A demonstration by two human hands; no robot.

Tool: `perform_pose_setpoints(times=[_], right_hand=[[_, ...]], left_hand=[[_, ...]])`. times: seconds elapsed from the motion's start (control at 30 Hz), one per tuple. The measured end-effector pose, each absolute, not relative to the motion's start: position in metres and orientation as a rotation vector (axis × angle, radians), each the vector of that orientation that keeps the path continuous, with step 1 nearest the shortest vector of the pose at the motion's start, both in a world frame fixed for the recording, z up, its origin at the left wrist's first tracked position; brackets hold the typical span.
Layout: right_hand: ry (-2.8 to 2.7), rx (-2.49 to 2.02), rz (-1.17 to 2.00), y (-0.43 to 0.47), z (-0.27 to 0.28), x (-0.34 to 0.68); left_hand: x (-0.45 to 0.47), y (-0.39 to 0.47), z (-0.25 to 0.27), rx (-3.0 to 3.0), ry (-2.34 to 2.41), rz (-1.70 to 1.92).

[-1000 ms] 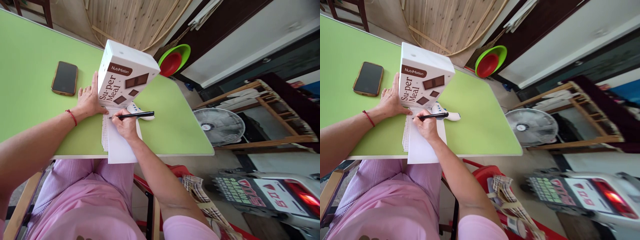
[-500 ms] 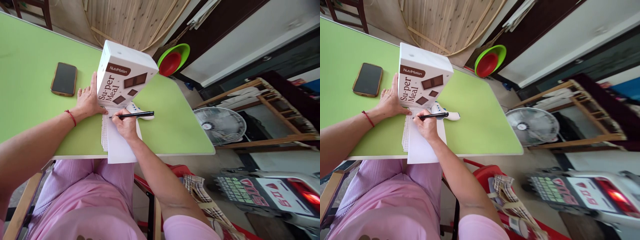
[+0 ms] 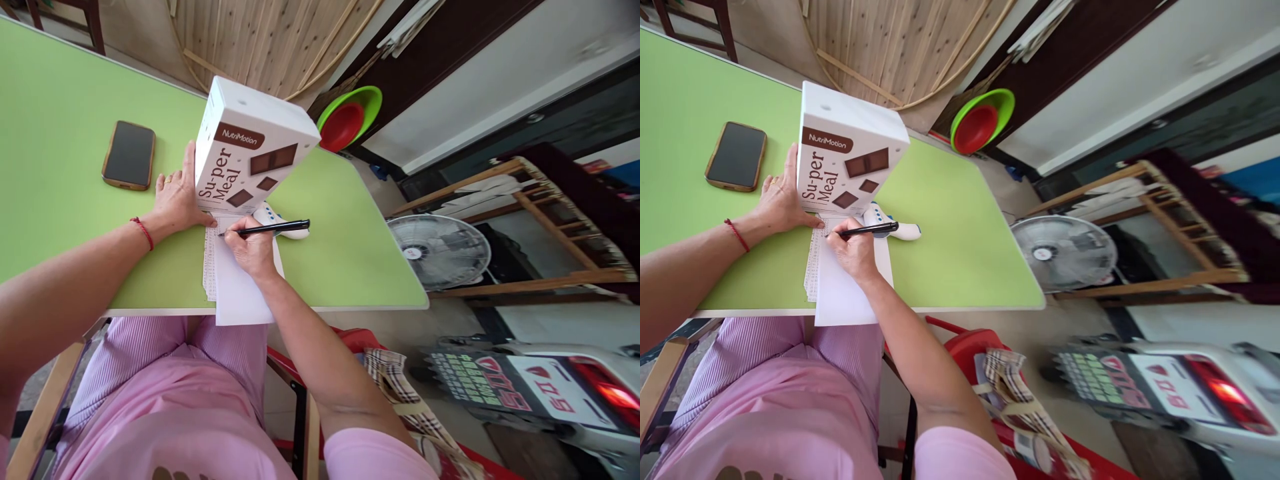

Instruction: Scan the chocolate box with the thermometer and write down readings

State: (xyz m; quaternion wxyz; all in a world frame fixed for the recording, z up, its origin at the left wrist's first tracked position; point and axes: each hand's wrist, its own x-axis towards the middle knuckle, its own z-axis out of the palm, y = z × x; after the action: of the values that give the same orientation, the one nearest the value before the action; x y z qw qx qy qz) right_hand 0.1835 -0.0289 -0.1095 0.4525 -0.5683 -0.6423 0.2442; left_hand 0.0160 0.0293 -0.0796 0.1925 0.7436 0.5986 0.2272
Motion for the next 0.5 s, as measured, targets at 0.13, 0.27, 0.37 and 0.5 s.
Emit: perform_pose_setpoints(times=[0.13, 0.27, 0.37, 0.5], right_hand=[[-1.586, -1.409, 0.608, -0.0295, -0.1089, 0.1836], [-1.588, -1.401, 0.601, -0.0298, -0.1098, 0.1847], [-1.521, -1.375, 0.603, -0.0295, -0.1109, 0.1871], [-1.478, -1.386, 0.606, -0.0289, -0.1123, 0.1898]], left_hand=[[0.0161, 0.0293, -0.0795, 2.080, 1.678, 0.629], [0.0159, 0.0283, -0.0775, 2.073, 1.666, 0.633], [0.0161, 0.0282, -0.0768, 2.075, 1.668, 0.627], [0.0163, 0.0290, -0.0774, 2.076, 1.680, 0.611]])
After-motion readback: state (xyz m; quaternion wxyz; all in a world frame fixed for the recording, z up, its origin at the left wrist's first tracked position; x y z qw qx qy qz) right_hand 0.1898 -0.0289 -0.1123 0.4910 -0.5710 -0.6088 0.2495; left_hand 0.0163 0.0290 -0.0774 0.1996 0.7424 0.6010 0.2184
